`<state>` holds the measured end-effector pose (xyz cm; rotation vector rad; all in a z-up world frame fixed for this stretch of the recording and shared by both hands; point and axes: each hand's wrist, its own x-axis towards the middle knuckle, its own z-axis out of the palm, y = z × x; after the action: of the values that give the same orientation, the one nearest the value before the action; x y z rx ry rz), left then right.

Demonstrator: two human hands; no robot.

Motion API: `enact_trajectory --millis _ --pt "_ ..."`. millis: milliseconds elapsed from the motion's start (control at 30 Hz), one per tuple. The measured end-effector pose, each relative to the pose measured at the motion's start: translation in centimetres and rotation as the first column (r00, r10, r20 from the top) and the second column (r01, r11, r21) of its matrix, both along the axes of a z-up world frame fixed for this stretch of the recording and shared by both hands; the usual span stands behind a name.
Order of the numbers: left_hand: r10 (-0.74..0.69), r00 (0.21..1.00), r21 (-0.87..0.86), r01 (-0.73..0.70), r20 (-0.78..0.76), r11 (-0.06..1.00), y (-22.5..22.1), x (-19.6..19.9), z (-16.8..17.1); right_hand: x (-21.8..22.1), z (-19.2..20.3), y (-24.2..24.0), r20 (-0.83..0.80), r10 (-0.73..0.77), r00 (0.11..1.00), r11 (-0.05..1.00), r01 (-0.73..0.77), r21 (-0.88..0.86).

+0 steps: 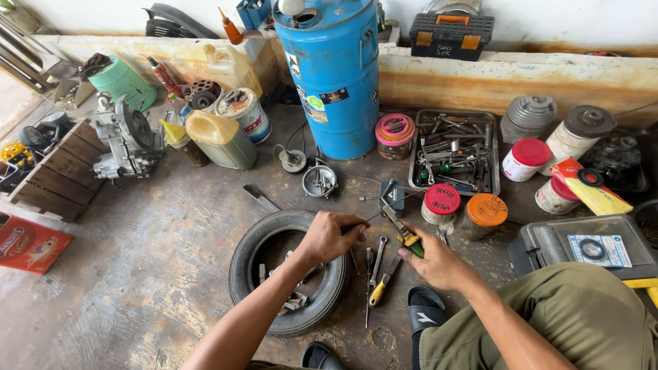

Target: Repairing and adjusting a motorcycle cable using pliers while working on a wheel assembly on the floor.

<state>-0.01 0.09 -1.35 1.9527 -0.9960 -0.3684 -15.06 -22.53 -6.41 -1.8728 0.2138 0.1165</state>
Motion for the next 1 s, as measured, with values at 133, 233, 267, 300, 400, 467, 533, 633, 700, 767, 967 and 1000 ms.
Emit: enact_trajectory --millis 133,233,267,300,400,467,533,633,700,767,967,1000 --pt "0.011 0.999 0.019 -0.012 0.042 1.000 -0.1 0.2 -0.1 -0.1 0.9 -0.1 0.022 -0.012 1.000 0.999 0.013 -0.044" --pt "0.022 0.998 0.011 -0.023 0.054 1.000 0.0 -0.1 0.3 -0.3 1.3 0.0 0.019 -0.035 0.999 0.998 0.036 -0.045" --pt "0.007 1.000 0.008 -0.007 0.001 1.000 0.0 -0.1 0.6 -0.4 1.9 0.1 0.016 -0.044 0.999 0.999 0.044 -0.020" --pt "-0.008 0.999 0.005 0.008 -0.053 1.000 0.0 -0.3 0.8 -0.5 2.5 0.2 0.013 -0.052 0.999 0.999 0.052 0.005" --pt "-0.024 0.969 -0.025 0.018 -0.244 1.000 -0.8 -1.0 1.5 -0.5 2.8 0.9 0.048 -0.043 0.998 0.998 0.045 -0.042" --pt "-0.027 0.964 -0.014 0.024 -0.263 1.000 -1.0 -1.0 1.6 -0.3 2.5 1.2 0.061 -0.032 0.998 0.996 0.037 -0.077" --pt "-0.038 0.958 -0.003 0.039 -0.285 0.999 -1.2 -1.2 1.7 -0.3 2.6 1.4 0.069 -0.030 0.997 0.993 0.037 -0.112" --pt "-0.089 0.953 -0.049 0.078 -0.289 0.996 -1.1 -1.1 1.8 -0.2 3.6 1.4 0.103 0.000 0.995 0.992 0.013 -0.126" --pt "-0.119 0.964 -0.092 0.099 -0.237 0.991 -0.9 -0.7 1.3 -0.6 4.6 1.5 0.014 0.007 1.000 0.999 -0.006 -0.039" --pt "-0.123 0.964 -0.109 0.100 -0.236 0.989 -0.6 -0.4 1.1 -0.8 3.7 1.3 0.008 0.006 1.000 0.999 -0.006 -0.031" --pt "-0.047 0.998 -0.127 0.041 -0.044 0.991 -0.5 -0.4 0.7 -0.4 1.0 0.6 0.000 -0.017 1.000 0.999 0.017 0.038" --pt "-0.034 0.999 -0.118 0.036 0.014 0.992 -0.6 -0.5 0.8 -0.4 1.3 0.6 0.005 -0.023 1.000 0.999 0.023 0.029"
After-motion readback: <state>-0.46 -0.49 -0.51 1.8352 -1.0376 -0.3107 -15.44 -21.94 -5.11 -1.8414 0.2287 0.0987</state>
